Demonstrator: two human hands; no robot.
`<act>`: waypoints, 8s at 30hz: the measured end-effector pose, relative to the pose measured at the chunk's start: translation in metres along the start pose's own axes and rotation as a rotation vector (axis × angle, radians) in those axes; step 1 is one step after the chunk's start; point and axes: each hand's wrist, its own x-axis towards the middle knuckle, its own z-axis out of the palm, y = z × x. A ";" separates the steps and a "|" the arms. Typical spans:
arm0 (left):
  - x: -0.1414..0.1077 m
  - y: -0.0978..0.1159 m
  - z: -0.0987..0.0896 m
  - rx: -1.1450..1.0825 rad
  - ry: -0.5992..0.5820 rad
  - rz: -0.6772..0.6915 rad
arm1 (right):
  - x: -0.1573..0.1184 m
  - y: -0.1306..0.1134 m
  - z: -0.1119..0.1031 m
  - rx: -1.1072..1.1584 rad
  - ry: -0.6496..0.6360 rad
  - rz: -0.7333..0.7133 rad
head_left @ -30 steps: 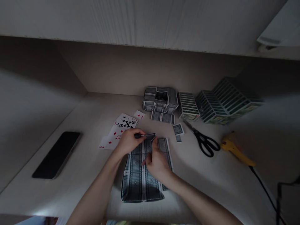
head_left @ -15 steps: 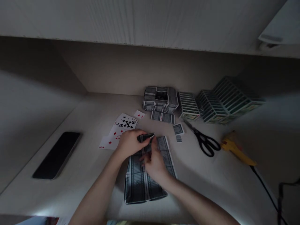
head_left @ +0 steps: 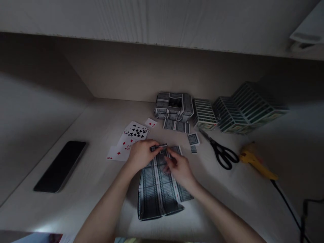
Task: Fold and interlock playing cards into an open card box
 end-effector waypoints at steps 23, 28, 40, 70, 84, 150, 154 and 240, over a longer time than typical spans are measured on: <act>0.004 -0.001 0.003 -0.121 -0.028 0.039 | 0.061 -0.015 -0.050 -0.422 -0.228 -0.439; 0.004 -0.002 0.005 -0.111 -0.034 0.046 | 0.058 -0.012 -0.044 -0.534 -0.135 -0.505; 0.002 -0.002 0.006 -0.025 -0.020 0.026 | 0.052 -0.008 -0.036 -0.853 -0.060 -0.458; 0.002 -0.003 0.007 -0.036 -0.039 0.083 | 0.047 -0.040 -0.044 -0.841 -0.065 -0.481; 0.002 -0.001 0.007 -0.003 -0.031 0.092 | 0.046 -0.056 -0.053 -0.799 -0.213 -0.437; -0.009 0.012 -0.007 0.100 -0.194 0.226 | 0.063 0.005 -0.044 -0.148 -0.097 -0.057; -0.013 0.021 -0.012 0.110 -0.003 0.355 | 0.069 0.002 -0.042 -0.243 -0.051 -0.127; -0.025 0.031 -0.032 -0.250 -0.341 0.274 | 0.066 -0.014 -0.044 -0.169 -0.408 -0.168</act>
